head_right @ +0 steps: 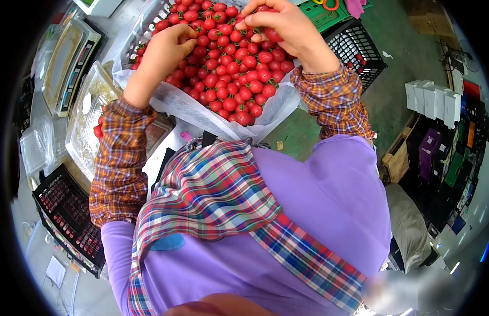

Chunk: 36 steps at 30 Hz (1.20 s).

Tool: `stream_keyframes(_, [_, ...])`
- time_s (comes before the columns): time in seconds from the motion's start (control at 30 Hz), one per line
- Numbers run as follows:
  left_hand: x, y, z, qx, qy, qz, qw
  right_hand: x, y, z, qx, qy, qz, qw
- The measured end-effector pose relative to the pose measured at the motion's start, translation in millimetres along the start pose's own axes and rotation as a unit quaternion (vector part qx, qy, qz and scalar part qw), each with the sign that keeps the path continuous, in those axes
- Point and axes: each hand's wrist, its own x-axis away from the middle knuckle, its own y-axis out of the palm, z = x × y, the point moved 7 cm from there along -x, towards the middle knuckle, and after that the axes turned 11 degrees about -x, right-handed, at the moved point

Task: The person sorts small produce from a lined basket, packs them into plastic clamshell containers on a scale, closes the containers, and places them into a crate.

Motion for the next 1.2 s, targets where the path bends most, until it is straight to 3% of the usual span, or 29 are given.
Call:
stream_keyframes(0.1, [4.5,21.3,13.9,-0.177,0.004,0.034,0.984,9.9,19.7,-19.5,0.347,-0.128,0.024,0.929])
stream_keyframes(0.17, [6.5,23.7,21.8,-0.211,0.025,0.096,0.972,18.5,53.7,-38.6,0.539,-0.283,0.017,0.793])
stream_keyframes(0.27, [3.0,23.6,19.6,-0.214,0.033,0.123,0.968,11.1,51.6,-20.0,0.650,-0.246,0.059,0.716])
stream_keyframes(0.3, [3.9,22.9,7.6,-0.071,-0.025,0.073,0.995,10.0,52.1,-15.6,0.680,-0.231,0.071,0.692])
stream_keyframes(0.37, [11.1,15.0,-11.9,0.214,-0.135,-0.035,0.967,4.4,51.7,-5.2,0.695,-0.208,0.068,0.684])
stream_keyframes(0.4, [16.5,19.0,-17.0,0.449,-0.185,-0.126,0.865,-0.6,49.3,1.4,0.698,-0.202,0.077,0.683])
stream_keyframes(0.43, [18.5,11.7,-17.8,0.573,-0.169,-0.138,0.790,-4.0,46.8,5.3,0.702,-0.196,0.085,0.680])
stream_keyframes(0.53, [27.5,-23.5,13.7,0.687,-0.082,-0.193,0.696,-7.5,44.7,5.6,0.702,-0.196,0.089,0.679])
stream_keyframes(0.63, [9.1,-4.0,-23.1,0.638,-0.146,-0.125,0.746,4.2,53.8,-3.8,0.679,-0.262,0.079,0.682])
stream_keyframes(0.73, [-7.4,7.9,-29.3,0.321,-0.123,-0.067,0.937,5.4,52.3,-2.5,0.658,-0.263,0.072,0.701])
stream_keyframes(0.77, [-10.8,7.4,-21.5,0.186,-0.101,-0.033,0.977,5.4,50.3,-4.0,0.616,-0.264,0.059,0.740])
stream_keyframes(0.8, [-11.4,-1.0,-3.3,0.045,-0.003,0.051,0.998,5.0,47.6,-7.0,0.571,-0.265,0.047,0.776])
stream_keyframes(0.83, [-7.1,-4.8,16.9,-0.096,0.094,0.133,0.982,4.6,45.3,-10.5,0.524,-0.264,0.033,0.809])
stream_keyframes(0.9, [-6.1,15.4,19.8,-0.180,0.083,0.112,0.974,2.0,31.5,-4.8,0.264,-0.120,0.039,0.956])
stream_keyframes(0.93, [-10.4,23.1,15.2,-0.216,0.064,0.107,0.969,2.3,27.7,4.1,0.120,-0.040,0.040,0.991])
stream_keyframes(1.03, [-14.0,14.5,6.6,-0.152,0.052,0.113,0.980,4.0,28.1,10.3,-0.085,0.020,-0.044,0.995])
stream_keyframes(1.07, [-13.4,11.9,-2.6,-0.110,0.054,0.127,0.984,4.5,27.8,10.3,-0.117,0.016,-0.027,0.993])
stream_keyframes(1.13, [-0.7,4.9,-10.4,0.167,-0.106,-0.039,0.980,2.7,24.8,17.4,-0.167,0.053,-0.054,0.983])
stream_keyframes(1.17, [16.3,5.3,-8.9,0.299,-0.185,-0.118,0.929,1.6,25.0,19.9,-0.190,0.072,-0.071,0.976])
stream_keyframes(1.2, [28.6,1.3,-3.0,0.397,-0.178,-0.128,0.892,1.1,27.3,21.2,-0.220,0.091,-0.083,0.968])
